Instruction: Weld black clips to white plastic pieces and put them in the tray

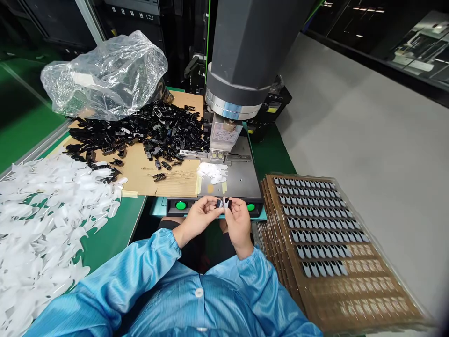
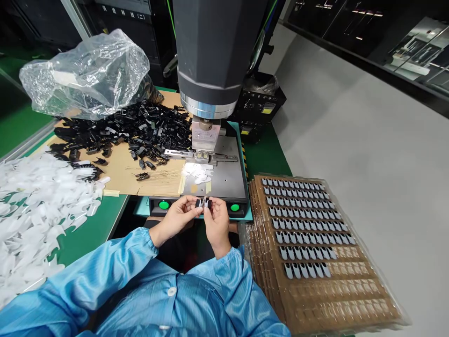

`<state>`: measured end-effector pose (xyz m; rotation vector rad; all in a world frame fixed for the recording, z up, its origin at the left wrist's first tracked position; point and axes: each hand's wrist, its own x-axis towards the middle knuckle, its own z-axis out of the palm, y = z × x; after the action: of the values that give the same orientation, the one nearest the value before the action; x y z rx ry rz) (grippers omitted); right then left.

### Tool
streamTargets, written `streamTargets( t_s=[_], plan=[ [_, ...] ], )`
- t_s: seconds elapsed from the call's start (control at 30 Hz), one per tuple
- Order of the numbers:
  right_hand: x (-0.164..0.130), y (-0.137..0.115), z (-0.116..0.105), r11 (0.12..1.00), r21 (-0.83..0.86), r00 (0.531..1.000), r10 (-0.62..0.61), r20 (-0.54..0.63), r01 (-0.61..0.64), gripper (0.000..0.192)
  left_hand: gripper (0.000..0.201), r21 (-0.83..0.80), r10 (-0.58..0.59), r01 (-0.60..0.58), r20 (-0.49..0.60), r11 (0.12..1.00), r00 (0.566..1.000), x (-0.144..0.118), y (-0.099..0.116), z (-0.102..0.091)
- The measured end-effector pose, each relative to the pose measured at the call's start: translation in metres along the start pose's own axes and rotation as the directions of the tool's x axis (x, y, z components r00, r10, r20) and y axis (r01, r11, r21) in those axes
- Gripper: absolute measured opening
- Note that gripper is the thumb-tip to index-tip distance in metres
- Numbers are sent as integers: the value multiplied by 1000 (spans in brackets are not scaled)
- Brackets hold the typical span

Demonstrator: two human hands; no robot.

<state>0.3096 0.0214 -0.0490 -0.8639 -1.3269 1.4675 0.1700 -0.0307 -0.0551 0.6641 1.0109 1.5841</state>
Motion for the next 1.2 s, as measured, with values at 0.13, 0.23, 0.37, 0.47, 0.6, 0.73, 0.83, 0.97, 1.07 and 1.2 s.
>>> streamTargets(
  t_s=[0.13, 0.23, 0.37, 0.47, 0.6, 0.73, 0.83, 0.97, 1.07, 1.2],
  plan=[
    [0, -10, -2, 988, 117, 995, 101, -21, -98, 37, 34, -202, -160, 170, 65, 964, 985, -1, 14, 0],
    [-1, -21, -2, 958, 233, 985, 168, 26, -169, 39, 29, -335, -238, 273, 143, 902, 961, -2, 21, 0],
    [-4, -29, 0, 918, 321, 972, 210, 101, -232, 36, 24, -373, -262, 330, 223, 867, 939, -3, 23, -1],
    [-7, -30, 1, 908, 346, 971, 208, 121, -238, 32, 27, -353, -257, 330, 239, 875, 937, -4, 21, -2],
    [-10, -31, 1, 909, 346, 971, 198, 134, -233, 31, 30, -319, -248, 317, 238, 893, 939, -4, 20, -3],
    [-12, -33, 1, 908, 352, 973, 195, 121, -226, 31, 32, -317, -241, 314, 249, 895, 938, -6, 20, -2],
    [-14, -34, 1, 899, 376, 974, 196, 110, -224, 30, 34, -312, -244, 319, 256, 895, 935, -7, 19, -2],
    [-16, -37, 1, 895, 389, 976, 192, 104, -218, 29, 35, -359, -259, 347, 271, 867, 927, -9, 18, -1],
    [-19, -38, 2, 912, 352, 977, 187, 104, -212, 31, 35, -396, -264, 363, 283, 844, 922, -10, 19, -1],
    [-23, -33, 2, 961, 253, 992, 99, 72, -114, 31, 36, -419, -264, 370, 291, 829, 920, -11, 21, 1]
  ],
)
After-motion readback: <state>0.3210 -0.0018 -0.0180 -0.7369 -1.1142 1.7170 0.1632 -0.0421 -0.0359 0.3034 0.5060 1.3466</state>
